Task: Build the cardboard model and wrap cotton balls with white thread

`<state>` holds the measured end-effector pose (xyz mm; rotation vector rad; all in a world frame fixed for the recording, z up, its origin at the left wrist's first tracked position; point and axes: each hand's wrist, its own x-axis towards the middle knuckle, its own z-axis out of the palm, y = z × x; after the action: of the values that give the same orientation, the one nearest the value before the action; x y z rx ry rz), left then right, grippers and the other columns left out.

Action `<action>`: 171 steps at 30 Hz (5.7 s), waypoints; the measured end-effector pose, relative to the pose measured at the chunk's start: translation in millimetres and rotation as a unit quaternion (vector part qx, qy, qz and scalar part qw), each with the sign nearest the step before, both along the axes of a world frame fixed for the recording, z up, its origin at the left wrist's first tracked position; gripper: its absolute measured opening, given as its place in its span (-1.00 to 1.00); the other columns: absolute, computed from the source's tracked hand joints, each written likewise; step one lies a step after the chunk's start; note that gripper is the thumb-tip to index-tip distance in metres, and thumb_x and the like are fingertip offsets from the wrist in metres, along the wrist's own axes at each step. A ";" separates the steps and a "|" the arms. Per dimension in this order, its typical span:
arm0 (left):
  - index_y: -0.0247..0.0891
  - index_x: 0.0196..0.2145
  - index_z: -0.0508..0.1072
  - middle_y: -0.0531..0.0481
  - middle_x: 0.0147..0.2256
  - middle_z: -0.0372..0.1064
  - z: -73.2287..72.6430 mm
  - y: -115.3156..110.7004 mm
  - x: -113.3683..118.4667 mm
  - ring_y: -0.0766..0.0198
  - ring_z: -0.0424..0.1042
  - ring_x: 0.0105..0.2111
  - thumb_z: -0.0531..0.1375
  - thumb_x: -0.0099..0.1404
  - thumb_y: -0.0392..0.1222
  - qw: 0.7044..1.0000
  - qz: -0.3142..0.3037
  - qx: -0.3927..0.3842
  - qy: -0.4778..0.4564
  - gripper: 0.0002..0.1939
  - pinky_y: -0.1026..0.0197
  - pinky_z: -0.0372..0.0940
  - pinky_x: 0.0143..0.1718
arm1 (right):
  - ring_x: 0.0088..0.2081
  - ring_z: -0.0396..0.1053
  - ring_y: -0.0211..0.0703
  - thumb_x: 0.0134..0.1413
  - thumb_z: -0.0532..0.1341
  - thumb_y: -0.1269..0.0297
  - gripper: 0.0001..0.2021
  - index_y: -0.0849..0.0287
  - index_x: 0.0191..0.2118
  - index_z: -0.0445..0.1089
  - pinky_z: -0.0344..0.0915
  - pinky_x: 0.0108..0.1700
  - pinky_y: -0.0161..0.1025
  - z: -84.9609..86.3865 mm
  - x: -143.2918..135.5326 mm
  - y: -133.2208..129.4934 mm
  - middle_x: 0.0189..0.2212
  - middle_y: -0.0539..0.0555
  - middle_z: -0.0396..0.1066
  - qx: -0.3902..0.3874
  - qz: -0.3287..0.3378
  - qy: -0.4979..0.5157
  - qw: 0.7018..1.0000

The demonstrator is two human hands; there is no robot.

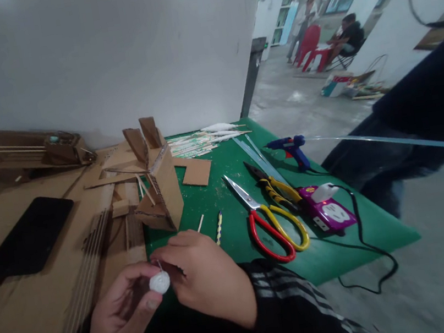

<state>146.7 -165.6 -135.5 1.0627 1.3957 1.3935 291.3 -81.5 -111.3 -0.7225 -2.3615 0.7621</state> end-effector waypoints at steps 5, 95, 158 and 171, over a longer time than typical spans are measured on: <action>-0.17 -0.24 0.52 -0.01 -0.30 0.49 -8.4 2.1 -2.5 0.17 0.48 -0.27 0.26 0.25 -0.13 0.996 -0.008 0.028 0.089 -0.87 0.24 0.31 -0.20 | -0.33 0.32 -0.16 0.08 0.21 0.58 -0.75 0.22 -0.14 0.49 0.19 -0.27 -0.26 -1.1 1.4 2.9 -0.38 0.07 0.46 0.030 0.011 -0.081 0.996; -0.11 -0.21 0.65 -0.12 -0.14 0.60 -12.2 1.7 -15.6 0.05 0.53 -0.05 0.36 0.16 -0.11 0.991 -0.050 0.081 0.092 -0.79 0.09 0.37 0.05 | -0.38 0.23 -0.20 0.16 0.09 0.52 -0.88 0.18 -0.29 0.30 0.14 -0.31 -0.25 35.3 28.4 -9.4 -0.45 0.05 0.37 0.071 0.139 0.007 0.988; -0.12 -0.27 0.60 -0.03 -0.19 0.60 -15.3 1.2 -18.4 0.18 0.54 -0.08 0.40 0.11 -0.28 0.987 -0.082 0.127 0.058 -0.81 0.29 0.40 -0.02 | -0.35 0.20 -0.15 0.21 0.07 0.52 -0.82 0.23 -0.31 0.40 0.09 -0.29 -0.22 33.9 22.2 -10.5 -0.42 0.08 0.34 0.122 0.069 -0.023 0.990; -0.13 -0.08 0.54 0.03 -0.26 0.57 -4.8 5.3 -16.8 0.28 0.50 -0.16 0.27 0.29 -0.22 0.934 -0.069 0.291 0.193 -0.77 0.35 0.38 -0.05 | -0.38 0.23 -0.18 0.28 0.10 0.44 -0.84 0.26 -0.26 0.44 0.15 -0.33 -0.27 7.3 7.9 13.0 -0.47 0.05 0.30 0.070 0.068 0.023 0.995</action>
<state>129.9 -160.3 -140.3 1.8683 1.1531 1.5928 299.1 -68.5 -104.0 -0.4855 -2.4122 0.6540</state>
